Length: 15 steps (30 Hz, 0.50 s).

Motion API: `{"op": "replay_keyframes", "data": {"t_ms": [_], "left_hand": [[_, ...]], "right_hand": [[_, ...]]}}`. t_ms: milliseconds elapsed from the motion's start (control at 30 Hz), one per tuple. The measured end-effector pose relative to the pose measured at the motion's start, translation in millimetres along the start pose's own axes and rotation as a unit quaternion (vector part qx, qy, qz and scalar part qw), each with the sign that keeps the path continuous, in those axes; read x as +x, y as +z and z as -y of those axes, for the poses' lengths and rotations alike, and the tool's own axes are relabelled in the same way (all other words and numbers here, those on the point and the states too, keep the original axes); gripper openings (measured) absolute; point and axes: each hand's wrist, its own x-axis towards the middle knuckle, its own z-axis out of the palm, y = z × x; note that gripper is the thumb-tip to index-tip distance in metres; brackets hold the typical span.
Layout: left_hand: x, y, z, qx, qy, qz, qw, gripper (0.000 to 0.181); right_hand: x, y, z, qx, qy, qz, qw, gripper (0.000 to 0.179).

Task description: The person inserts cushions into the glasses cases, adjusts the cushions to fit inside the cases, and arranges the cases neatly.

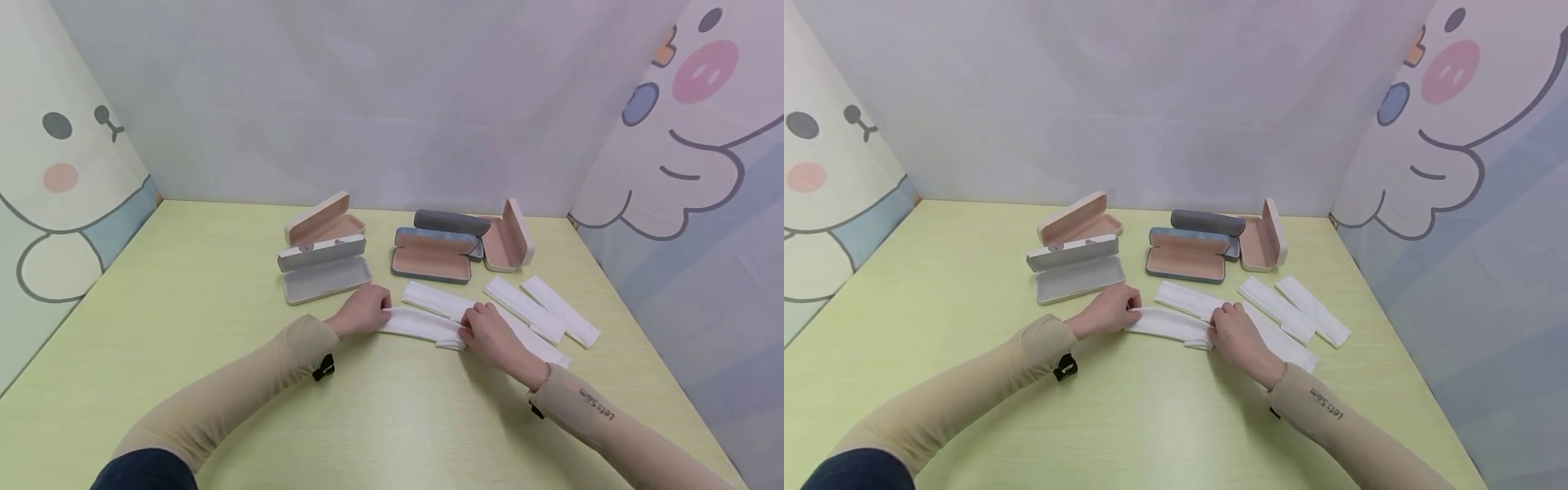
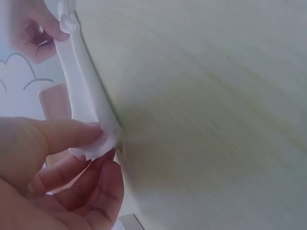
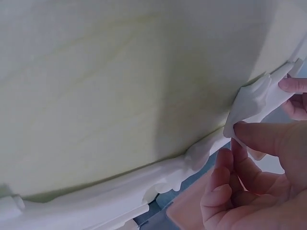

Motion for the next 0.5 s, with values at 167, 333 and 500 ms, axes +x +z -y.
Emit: {"op": "replay_keyframes", "data": {"t_ms": [167, 333, 500], "left_hand": [[-5.5, -9.4, -0.4, -0.022, -0.012, -0.007, 0.9997, 0.01], [-11.6, -20.5, 3.1, -0.047, -0.016, -0.018, 0.9986, 0.007], [-16.4, -29.7, 7.4, -0.063, -0.013, -0.032, 0.9974, 0.007]], "right_hand": [[5.2, -7, 1, 0.009, -0.012, -0.004, 0.9999, 0.006], [13.4, -15, 2, 0.014, -0.032, -0.017, 0.9992, 0.007], [24.9, -23, 3, 0.013, -0.049, -0.028, 0.9983, 0.007]]}}
